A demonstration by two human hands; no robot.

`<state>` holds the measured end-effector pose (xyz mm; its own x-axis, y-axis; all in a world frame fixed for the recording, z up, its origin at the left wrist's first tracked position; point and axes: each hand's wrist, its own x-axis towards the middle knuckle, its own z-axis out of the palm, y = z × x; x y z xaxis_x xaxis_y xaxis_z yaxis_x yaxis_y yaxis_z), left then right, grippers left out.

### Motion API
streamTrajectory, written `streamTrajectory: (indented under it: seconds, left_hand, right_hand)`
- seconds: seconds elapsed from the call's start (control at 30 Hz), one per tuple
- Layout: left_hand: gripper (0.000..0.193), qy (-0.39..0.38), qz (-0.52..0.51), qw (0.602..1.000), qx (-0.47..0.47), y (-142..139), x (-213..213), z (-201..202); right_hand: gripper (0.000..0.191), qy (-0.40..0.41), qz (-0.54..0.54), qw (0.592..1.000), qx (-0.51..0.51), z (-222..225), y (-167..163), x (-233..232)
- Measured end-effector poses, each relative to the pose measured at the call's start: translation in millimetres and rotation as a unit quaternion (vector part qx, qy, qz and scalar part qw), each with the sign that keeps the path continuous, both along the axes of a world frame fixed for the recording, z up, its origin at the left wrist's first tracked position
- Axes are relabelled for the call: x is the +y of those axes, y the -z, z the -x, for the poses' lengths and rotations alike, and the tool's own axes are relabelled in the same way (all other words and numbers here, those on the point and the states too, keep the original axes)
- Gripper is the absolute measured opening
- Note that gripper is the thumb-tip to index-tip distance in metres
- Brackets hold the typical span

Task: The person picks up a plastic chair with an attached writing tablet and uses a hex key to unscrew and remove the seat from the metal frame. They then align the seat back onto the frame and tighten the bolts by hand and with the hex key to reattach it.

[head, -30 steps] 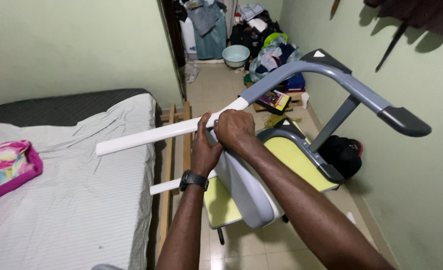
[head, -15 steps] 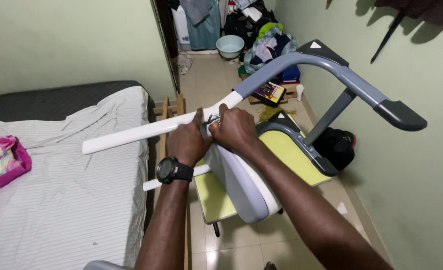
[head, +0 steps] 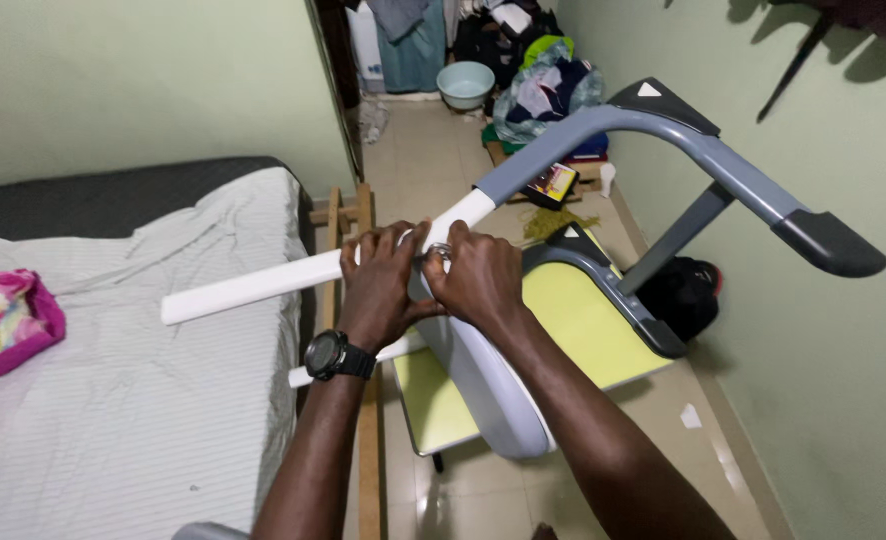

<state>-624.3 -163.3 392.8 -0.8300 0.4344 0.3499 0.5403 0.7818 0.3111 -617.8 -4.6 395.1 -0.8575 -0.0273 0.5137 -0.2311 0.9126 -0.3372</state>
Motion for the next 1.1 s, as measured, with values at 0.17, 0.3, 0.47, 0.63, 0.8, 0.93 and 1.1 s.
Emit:
streamTrajectory:
  seconds: [0.17,0.3,0.47,0.63,0.8,0.93,1.1]
  left_hand:
    - [0.115,0.002,-0.033,0.999,0.014,-0.4,-2.1,-5.0]
    - [0.119,-0.003,-0.029,1.000,0.002,0.0,-0.8,-4.3]
    - [0.119,-0.004,-0.007,1.000,-0.002,1.2,-1.7,-2.2]
    - [0.122,-0.004,-0.005,1.000,-0.010,1.3,-1.4,2.4]
    - [0.117,0.007,-0.041,0.999,0.004,4.0,-0.3,10.3]
    - [0.109,-0.017,-0.061,0.998,0.002,6.9,5.7,11.8]
    - [0.102,-0.028,-0.062,0.997,-0.026,-10.7,12.9,10.0]
  right_hand:
    - [0.030,-0.011,0.010,1.000,0.004,-1.9,0.9,1.1]
    - [0.025,-0.022,0.032,0.999,0.018,-3.1,7.1,3.0]
    - [0.022,-0.060,0.120,0.989,0.056,2.8,25.6,11.8]
    - [0.011,-0.254,0.543,0.801,-0.006,19.0,43.6,26.4]
    - [0.016,-0.240,0.707,0.651,-0.139,14.5,40.2,55.3]
    - [0.020,-0.283,0.744,0.587,-0.149,4.9,27.6,62.7]
    - [0.020,-0.285,0.754,0.572,-0.150,1.7,14.6,61.6]
